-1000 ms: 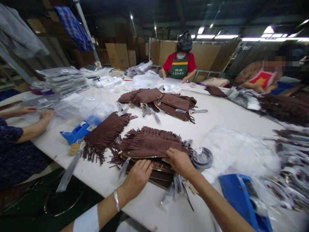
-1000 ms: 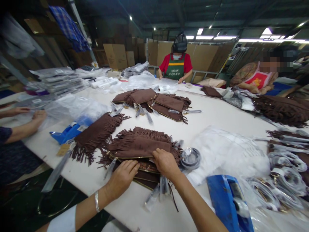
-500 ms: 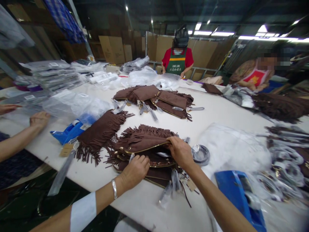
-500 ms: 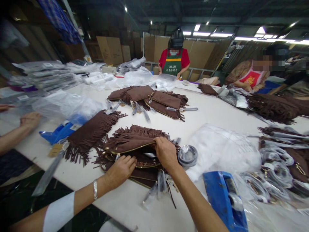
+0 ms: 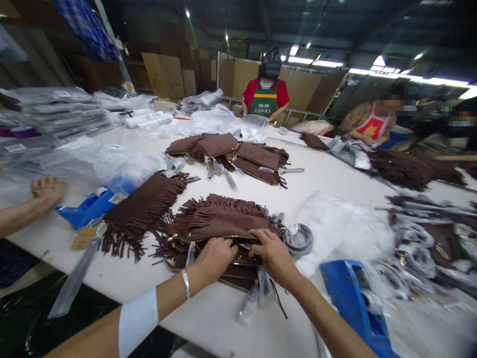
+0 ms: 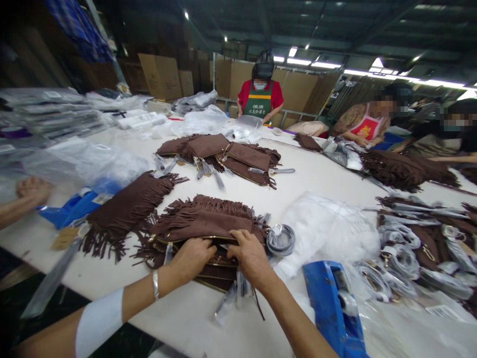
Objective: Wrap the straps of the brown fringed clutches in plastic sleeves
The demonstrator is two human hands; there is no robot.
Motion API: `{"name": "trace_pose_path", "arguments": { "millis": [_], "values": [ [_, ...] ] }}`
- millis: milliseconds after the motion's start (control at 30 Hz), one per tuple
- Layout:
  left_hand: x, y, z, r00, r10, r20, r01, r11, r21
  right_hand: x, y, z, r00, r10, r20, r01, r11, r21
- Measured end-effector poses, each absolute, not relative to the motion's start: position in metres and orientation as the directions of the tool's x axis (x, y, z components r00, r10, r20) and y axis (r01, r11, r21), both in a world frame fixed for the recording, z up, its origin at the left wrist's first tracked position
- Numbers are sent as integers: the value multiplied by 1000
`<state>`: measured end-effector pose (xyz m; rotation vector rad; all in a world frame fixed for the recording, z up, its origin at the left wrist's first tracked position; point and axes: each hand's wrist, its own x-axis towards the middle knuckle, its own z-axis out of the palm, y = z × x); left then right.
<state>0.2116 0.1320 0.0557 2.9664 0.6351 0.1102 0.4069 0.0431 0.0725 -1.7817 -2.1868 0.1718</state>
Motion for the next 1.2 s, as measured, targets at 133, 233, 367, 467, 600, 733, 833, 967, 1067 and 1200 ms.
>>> {"name": "trace_pose_path", "arguments": {
  "millis": [133,233,367,467,600,733,833,967,1067,1200],
  "values": [
    [222,142,47,910,416,12,389,-862,326,409,35,65,-69,996,52,982,77,-171],
    [220,150,45,922,384,-48,358,-800,482,409,38,58,78,996,36,990,-73,-117],
    [219,155,47,942,333,-42,303,-790,533,409,41,55,154,988,34,979,-148,-140],
    [227,156,46,946,322,-36,288,-786,546,409,36,58,116,991,67,961,-95,-259],
    [242,157,41,936,352,-12,296,-768,568,406,26,61,92,978,187,933,-19,-359],
    [251,158,37,932,360,-41,302,-709,637,403,26,54,111,982,152,955,-63,-290],
    [252,160,34,917,393,-61,318,-632,707,406,29,46,195,976,94,956,-168,-241],
    [250,162,27,883,456,-109,372,-539,756,412,32,44,204,977,68,944,-178,-277],
    [251,160,22,873,477,-100,361,-497,789,415,34,44,183,981,72,928,-147,-343],
    [261,153,21,892,451,-42,279,-475,835,419,33,41,205,973,105,886,-138,-443]
  ]
}}
